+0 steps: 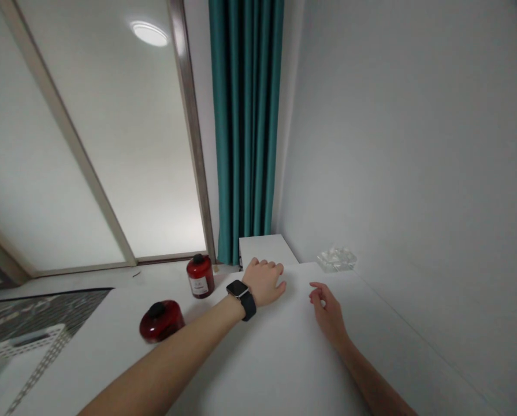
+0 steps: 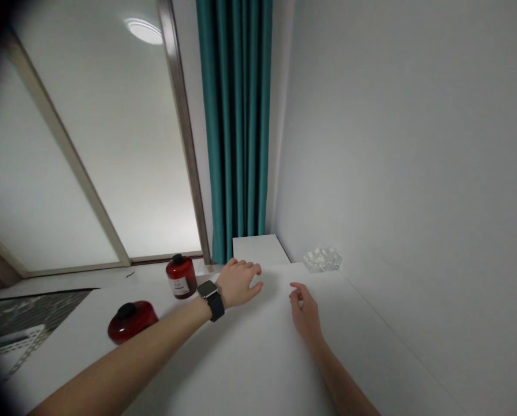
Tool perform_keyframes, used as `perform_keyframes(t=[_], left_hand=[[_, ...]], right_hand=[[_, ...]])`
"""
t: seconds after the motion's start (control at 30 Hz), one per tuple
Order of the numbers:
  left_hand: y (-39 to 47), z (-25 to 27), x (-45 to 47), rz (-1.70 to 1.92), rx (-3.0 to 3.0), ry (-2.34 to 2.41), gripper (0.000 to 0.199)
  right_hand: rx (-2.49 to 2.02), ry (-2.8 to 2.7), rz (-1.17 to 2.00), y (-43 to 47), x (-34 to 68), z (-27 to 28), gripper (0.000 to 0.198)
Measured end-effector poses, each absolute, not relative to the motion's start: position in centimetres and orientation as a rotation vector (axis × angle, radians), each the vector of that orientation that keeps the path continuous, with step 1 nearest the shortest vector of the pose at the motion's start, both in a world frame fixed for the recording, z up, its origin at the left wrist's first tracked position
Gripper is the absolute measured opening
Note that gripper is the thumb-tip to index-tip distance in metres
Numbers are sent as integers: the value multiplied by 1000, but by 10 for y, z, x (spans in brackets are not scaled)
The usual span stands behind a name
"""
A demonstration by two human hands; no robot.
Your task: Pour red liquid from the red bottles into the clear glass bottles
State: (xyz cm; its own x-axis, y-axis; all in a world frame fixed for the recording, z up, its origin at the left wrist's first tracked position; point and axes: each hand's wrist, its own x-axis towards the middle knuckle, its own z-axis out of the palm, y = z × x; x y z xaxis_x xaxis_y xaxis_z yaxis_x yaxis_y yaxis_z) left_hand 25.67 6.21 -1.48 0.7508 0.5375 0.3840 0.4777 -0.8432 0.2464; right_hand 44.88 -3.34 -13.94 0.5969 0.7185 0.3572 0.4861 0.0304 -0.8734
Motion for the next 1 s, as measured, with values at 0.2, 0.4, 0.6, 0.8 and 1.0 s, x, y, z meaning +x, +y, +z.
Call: perform_keyframes(t=[0.2, 0.4, 0.6, 0.8, 1.0], left_hand=[[64, 11, 198, 704, 2830, 884, 13], [72, 41, 123, 728, 2792, 1033, 11], [72, 53, 42, 845, 2568, 1094, 16], [63, 16, -20, 1006, 2168, 973, 27], [54, -46, -37, 918, 2035, 947, 68]], right_hand=[[-1526, -1201, 363, -26, 390, -128, 31], [-1409, -1365, 487, -16, 322, -122, 26], [-1308, -1512, 593, -5, 260, -117, 25], [-1227, -1592, 660, -1, 213, -116, 22], [-1225, -1562, 610, 15, 195, -126, 27]])
